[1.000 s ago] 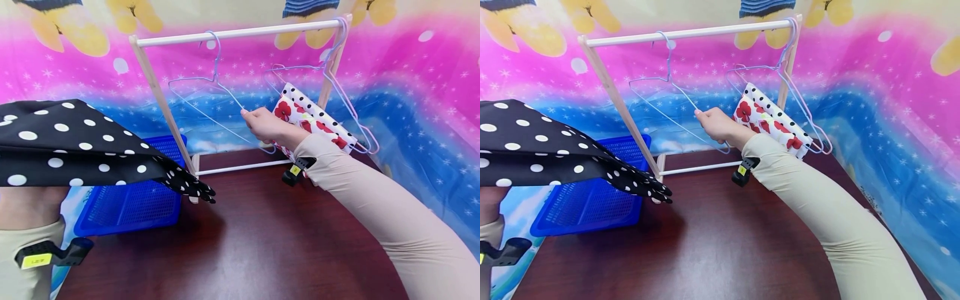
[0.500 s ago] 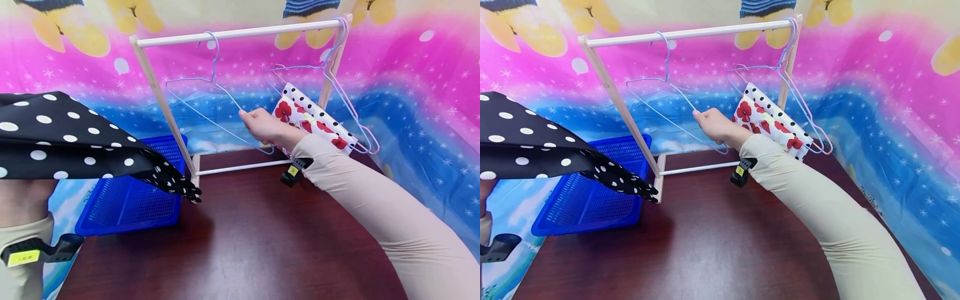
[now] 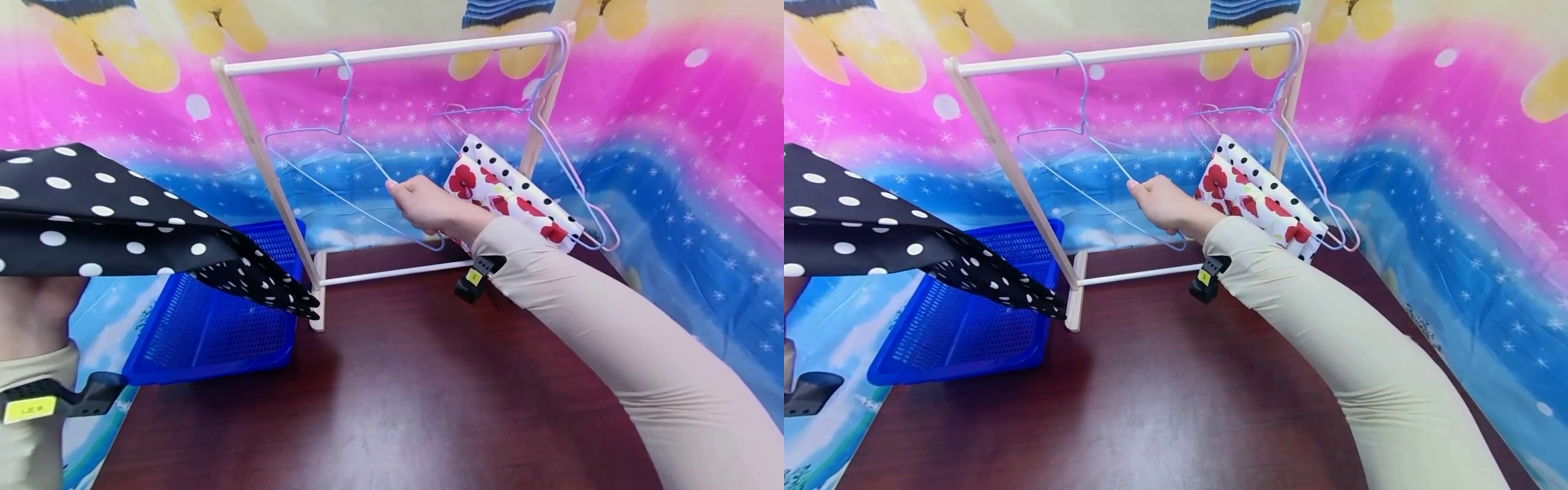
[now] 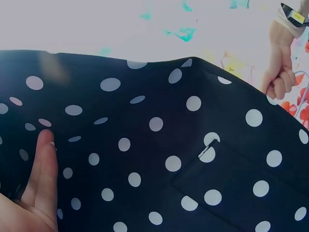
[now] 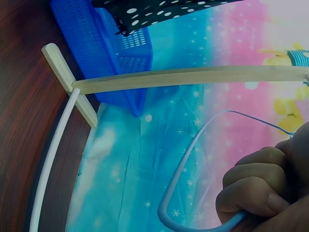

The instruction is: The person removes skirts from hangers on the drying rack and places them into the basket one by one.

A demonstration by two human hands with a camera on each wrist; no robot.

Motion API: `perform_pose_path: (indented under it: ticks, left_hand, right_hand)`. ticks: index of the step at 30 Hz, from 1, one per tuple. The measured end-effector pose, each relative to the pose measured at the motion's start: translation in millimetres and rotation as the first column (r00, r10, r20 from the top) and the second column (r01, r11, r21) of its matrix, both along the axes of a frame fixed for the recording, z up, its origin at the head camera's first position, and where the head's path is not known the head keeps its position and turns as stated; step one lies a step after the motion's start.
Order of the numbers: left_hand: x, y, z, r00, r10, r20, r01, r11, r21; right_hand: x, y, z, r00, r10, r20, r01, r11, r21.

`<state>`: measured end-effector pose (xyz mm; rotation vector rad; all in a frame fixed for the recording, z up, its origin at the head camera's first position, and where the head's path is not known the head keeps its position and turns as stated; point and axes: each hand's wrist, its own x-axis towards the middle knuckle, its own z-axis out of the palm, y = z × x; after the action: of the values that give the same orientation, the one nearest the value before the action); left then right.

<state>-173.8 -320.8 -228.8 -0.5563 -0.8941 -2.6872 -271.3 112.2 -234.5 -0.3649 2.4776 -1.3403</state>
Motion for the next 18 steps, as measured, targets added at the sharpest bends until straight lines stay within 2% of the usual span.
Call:
perform_pose_path:
  ticks: [1,4,5,6,8,12,14,18]
  left_hand:
    - [-1.4,-1.3,-0.3,1.000,-0.017,-0.013,0.017,1.000,0.004]
    - [-5.8,-1.5,0.7,1.000,0.019,-0.019,-0.019,1.000,0.009]
    - [-6.7,-1.3,1.3,0.998,0.057,0.000,-0.057,0.998,0.010]
    - [-7.7,-2.4,2.4,0.999,0.040,0.017,-0.041,0.998,0.037]
    - [-10.1,-1.3,3.8,0.995,0.097,0.024,-0.098,0.995,0.031]
    - [-12.6,-3.1,5.4,0.995,0.096,0.041,-0.098,0.993,0.061]
    - [-13.7,-3.6,6.5,0.990,0.126,0.070,-0.131,0.989,0.070]
    - [-17.3,-7.0,7.3,0.985,0.125,0.117,-0.139,0.983,0.118]
  right_hand:
    - [-0.2,-0.4,-0.3,1.000,-0.001,-0.003,0.001,1.000,0.006]
    - [-0.2,-1.6,-1.0,1.000,-0.002,-0.023,0.003,1.000,0.023]
    - [-0.1,-2.1,-1.0,0.999,-0.003,-0.032,0.004,1.000,0.029]
    - [-0.2,-2.6,-1.0,0.999,-0.004,-0.037,0.005,1.000,0.030]
    - [-0.2,-3.8,-1.1,0.999,-0.003,-0.048,0.005,0.999,0.036]
    - [0.0,-6.6,-1.6,0.997,0.003,-0.076,0.001,0.998,0.057]
    - [0.3,-7.6,-1.2,0.995,0.003,-0.097,0.004,0.997,0.071]
    - [0.9,-9.0,-0.7,0.992,-0.001,-0.125,0.011,0.997,0.082]
